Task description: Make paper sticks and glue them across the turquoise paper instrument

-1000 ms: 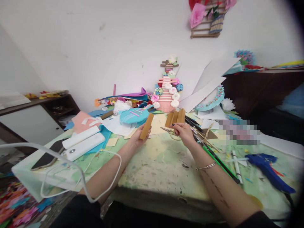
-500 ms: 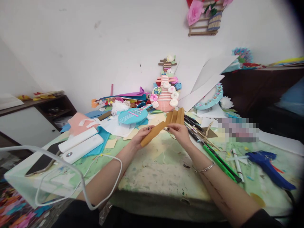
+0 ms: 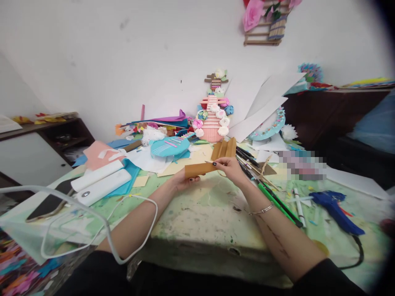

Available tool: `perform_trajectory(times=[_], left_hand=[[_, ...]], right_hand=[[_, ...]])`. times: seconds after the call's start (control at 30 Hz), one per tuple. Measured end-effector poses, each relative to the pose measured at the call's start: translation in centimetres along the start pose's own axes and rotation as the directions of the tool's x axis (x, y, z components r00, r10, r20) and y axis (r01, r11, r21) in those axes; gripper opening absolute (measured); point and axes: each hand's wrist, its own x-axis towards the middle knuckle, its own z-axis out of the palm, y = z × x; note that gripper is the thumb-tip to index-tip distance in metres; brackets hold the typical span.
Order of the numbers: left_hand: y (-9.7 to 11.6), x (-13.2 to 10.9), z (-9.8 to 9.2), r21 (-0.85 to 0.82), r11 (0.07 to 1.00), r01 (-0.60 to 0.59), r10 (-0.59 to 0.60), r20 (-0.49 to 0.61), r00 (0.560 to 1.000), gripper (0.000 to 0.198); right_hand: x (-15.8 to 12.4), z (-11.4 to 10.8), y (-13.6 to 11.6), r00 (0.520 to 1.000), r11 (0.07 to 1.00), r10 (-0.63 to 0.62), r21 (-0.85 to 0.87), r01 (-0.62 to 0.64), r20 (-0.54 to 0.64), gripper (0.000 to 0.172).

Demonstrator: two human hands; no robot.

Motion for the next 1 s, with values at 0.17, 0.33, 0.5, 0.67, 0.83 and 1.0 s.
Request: perform_trajectory(times=[0.17, 0.33, 0.5, 0.67, 0.83, 1.0], left_hand=[[-0.3, 0.5, -0.5, -0.007, 0.998, 0.062, -0.062, -0.048, 0.997, 0.022], [-0.6, 0.9, -0.9, 0.095, 0.994, -0.054, 0.065, -0.120, 0.991, 0.019], [-1.3, 0.9, -0.5, 0.294, 0.944, -0.150, 0.197, -0.139, 0.970, 0.012], [-1.6, 0.7, 0.5, 0.468, 0.850, -0.239, 0.296, -0.049, 0.954, 0.021], [-1.9, 1.0, 0.6, 0.741, 0.573, -0.350, 0.425, 0.098, 0.900, 0.028], [-2.2, 1.5, 0.2, 0.808, 0.452, -0.377, 0.431, 0.172, 0.886, 0.028]], right_hand=[[0.3, -0.7, 0.6, 1.000, 1.000, 0.015, 0.003, -0.015, -0.003, 0.024], [0.4, -0.9, 0.5, 0.997, 1.000, -0.023, 0.000, 0.023, 0.073, 0.021], [-0.5, -1.9, 1.2, 0.973, 0.976, -0.122, -0.156, 0.154, 0.197, 0.013], [-3.0, -2.8, 2.6, 0.944, 0.924, -0.121, -0.312, 0.221, 0.308, 0.013], [-3.8, -2.5, 3.0, 0.964, 0.921, -0.050, -0.362, 0.146, 0.261, 0.014], [-3.5, -2.3, 2.9, 0.962, 0.935, -0.027, -0.334, 0.120, 0.272, 0.012]])
